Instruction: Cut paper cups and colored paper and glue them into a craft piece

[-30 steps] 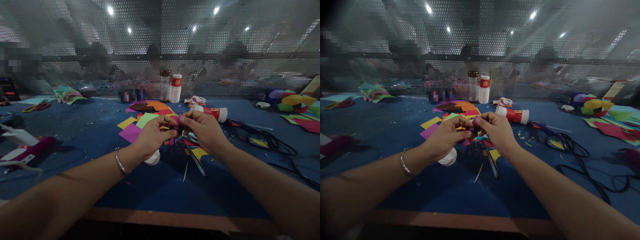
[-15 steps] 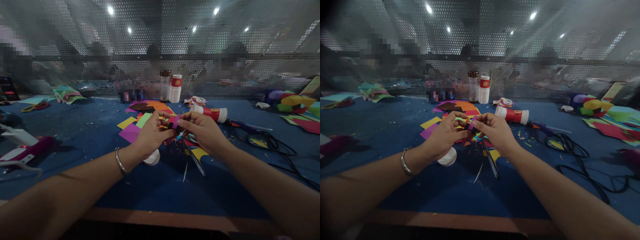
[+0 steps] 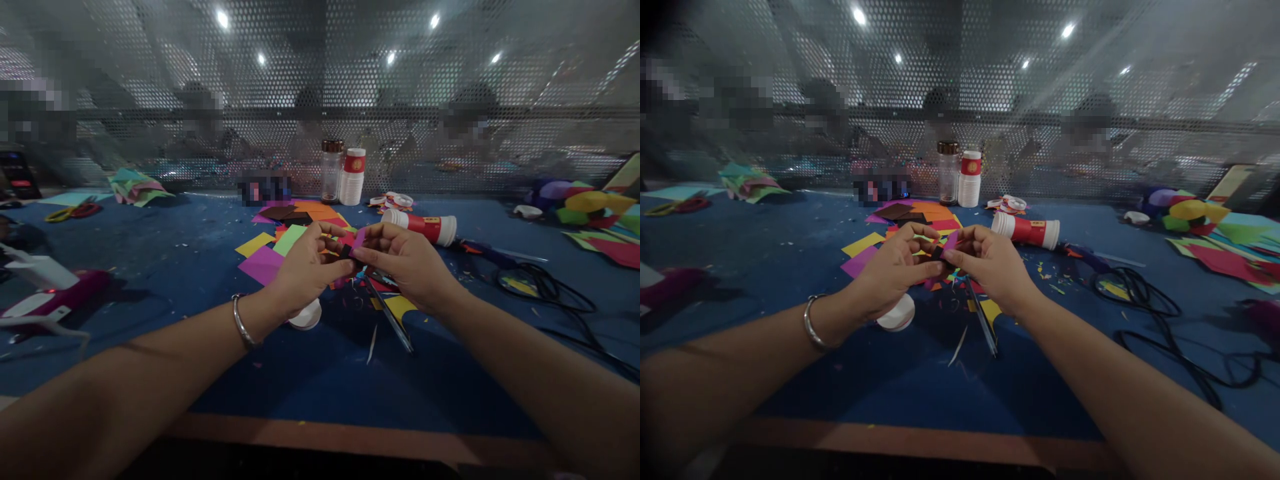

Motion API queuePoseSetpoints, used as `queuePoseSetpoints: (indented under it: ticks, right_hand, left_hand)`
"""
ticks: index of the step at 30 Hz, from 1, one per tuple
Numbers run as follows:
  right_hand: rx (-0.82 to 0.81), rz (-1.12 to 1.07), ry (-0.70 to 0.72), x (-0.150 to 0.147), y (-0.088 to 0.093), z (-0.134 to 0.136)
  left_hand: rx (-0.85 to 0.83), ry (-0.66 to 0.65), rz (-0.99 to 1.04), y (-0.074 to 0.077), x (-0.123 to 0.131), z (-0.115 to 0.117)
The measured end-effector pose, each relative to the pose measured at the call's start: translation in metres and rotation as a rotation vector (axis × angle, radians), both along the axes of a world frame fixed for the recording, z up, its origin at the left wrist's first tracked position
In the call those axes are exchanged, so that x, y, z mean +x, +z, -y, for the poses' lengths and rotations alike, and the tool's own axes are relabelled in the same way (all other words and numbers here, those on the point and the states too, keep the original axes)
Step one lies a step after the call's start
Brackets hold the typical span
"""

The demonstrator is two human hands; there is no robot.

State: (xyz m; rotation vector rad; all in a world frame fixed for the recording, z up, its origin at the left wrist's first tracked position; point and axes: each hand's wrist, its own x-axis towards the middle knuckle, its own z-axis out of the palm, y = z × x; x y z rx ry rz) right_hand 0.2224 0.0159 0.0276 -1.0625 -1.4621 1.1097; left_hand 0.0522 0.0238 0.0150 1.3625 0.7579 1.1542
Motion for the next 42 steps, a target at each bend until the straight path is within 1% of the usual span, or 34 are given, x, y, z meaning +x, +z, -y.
queuePoseSetpoints:
  ticks: [4, 7, 11, 15, 18, 20, 22, 24, 27, 29, 32, 35, 37, 38, 39, 40, 42]
  right_hand:
    - [-0.014, 0.008, -0.006, -0.001, 0.001, 0.001]
    - [-0.029, 0.005, -0.023, -0.002, 0.002, 0.002]
    - [-0.010, 0.018, -0.022, -0.002, 0.002, 0.002]
    - [0.022, 0.044, -0.018, -0.001, 0.001, 0.001]
    - [0.026, 0.038, -0.023, 0.000, 0.000, 0.001]
    - [0.025, 0.049, -0.030, 0.001, 0.000, 0.002]
    - [0.021, 0.045, -0.030, 0.002, -0.001, 0.002]
    - [0.000, 0.005, -0.021, 0.003, -0.002, 0.002]
    - [-0.037, -0.073, -0.005, 0.004, -0.003, 0.001]
    - [-0.061, -0.097, -0.001, 0.004, -0.002, 0.001]
    - [-0.096, -0.133, 0.000, 0.003, -0.001, 0.001]
    - [-0.087, -0.160, -0.015, 0.003, 0.000, 0.001]
    - [-0.061, -0.151, -0.038, 0.003, -0.001, 0.001]
    - [-0.045, -0.140, -0.052, 0.003, -0.001, 0.001]
    - [-0.027, -0.125, -0.065, 0.003, -0.001, 0.001]
    - [-0.010, -0.106, -0.079, 0.003, -0.001, 0.000]
    - [0.024, -0.063, -0.105, 0.004, -0.001, 0.000]
  left_hand:
    - [-0.026, -0.007, 0.004, 0.002, 0.000, 0.002]
    - [-0.007, 0.029, -0.013, 0.002, 0.000, 0.001]
    - [0.024, 0.088, -0.011, 0.002, 0.000, -0.001]
    - [0.009, 0.102, 0.016, 0.001, -0.001, -0.004]
    - [0.038, 0.123, 0.012, -0.001, -0.002, -0.008]
    - [0.089, 0.143, -0.012, -0.003, -0.004, -0.012]
    - [0.175, 0.157, -0.056, -0.005, -0.007, -0.014]
    - [0.301, 0.183, -0.138, -0.005, -0.009, -0.014]
    - [0.518, 0.259, -0.288, -0.001, -0.013, -0.012]
    - [0.626, 0.290, -0.334, 0.002, -0.013, -0.009]
    - [0.717, 0.277, -0.360, 0.004, -0.014, -0.006]
    - [0.772, 0.265, -0.393, 0.002, -0.013, -0.007]
    - [0.758, 0.280, -0.375, 0.001, -0.012, -0.008]
    - [0.708, 0.288, -0.338, 0.000, -0.011, -0.009]
    - [0.616, 0.287, -0.280, 0.000, -0.010, -0.010]
    - [0.491, 0.274, -0.203, 0.000, -0.009, -0.011]
    - [0.177, 0.201, -0.047, 0.001, -0.006, -0.012]
